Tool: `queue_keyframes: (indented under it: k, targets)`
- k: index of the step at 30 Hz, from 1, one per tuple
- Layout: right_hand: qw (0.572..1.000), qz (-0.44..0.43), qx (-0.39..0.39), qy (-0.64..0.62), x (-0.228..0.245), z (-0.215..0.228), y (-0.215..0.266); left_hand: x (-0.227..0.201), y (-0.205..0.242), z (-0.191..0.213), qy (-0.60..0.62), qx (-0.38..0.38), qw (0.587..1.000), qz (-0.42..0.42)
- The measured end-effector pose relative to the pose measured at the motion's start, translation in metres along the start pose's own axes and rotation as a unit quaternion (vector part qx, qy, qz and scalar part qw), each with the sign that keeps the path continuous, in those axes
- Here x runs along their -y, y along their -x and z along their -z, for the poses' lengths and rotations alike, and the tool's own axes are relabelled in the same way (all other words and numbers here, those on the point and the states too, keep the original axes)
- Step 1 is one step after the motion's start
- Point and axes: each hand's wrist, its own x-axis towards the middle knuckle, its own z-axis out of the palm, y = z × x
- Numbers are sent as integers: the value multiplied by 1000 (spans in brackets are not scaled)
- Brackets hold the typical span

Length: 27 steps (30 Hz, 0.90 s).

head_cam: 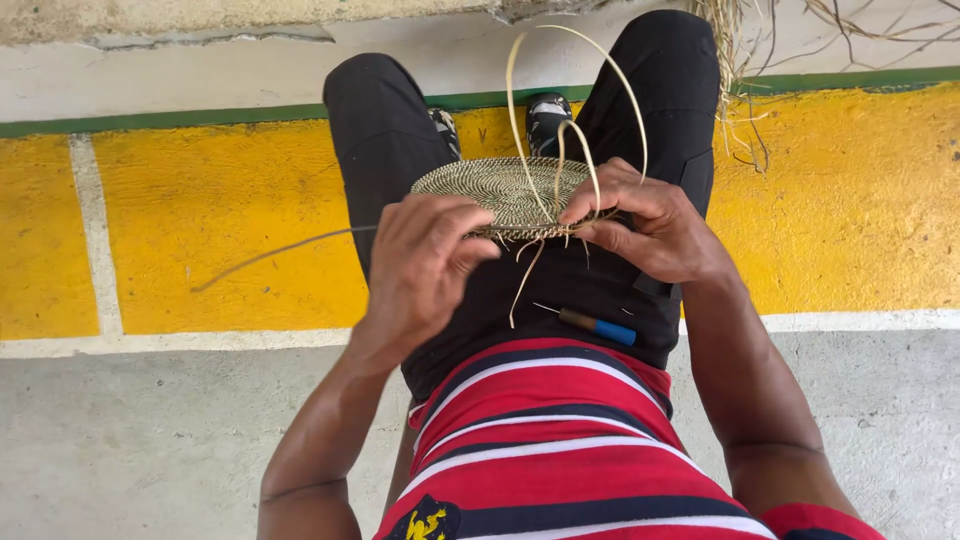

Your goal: The person is weaving a circular basket using fiber materials and a tool to thread and tighten the weave.

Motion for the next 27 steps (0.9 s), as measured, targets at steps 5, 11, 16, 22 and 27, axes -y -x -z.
queue_keyframes:
  k: [5, 11, 16, 22, 27]
  targets:
    - [999, -31, -17, -12, -7, -3, 8, 10, 3, 14, 24, 11, 997, 77]
    - [999, -17, 27, 40, -4, 0, 3, 11, -6, 17, 28, 52, 997, 41]
    - [998, -14, 28, 63, 10, -6, -1, 27, -16, 11, 46, 94, 994, 31]
    - [997, -2, 25, 66, 1, -8, 4, 51, -36, -1, 56, 134, 989, -37]
    - [997, 9, 26, 68, -3, -2, 5, 30, -29, 4, 61, 149, 987, -14]
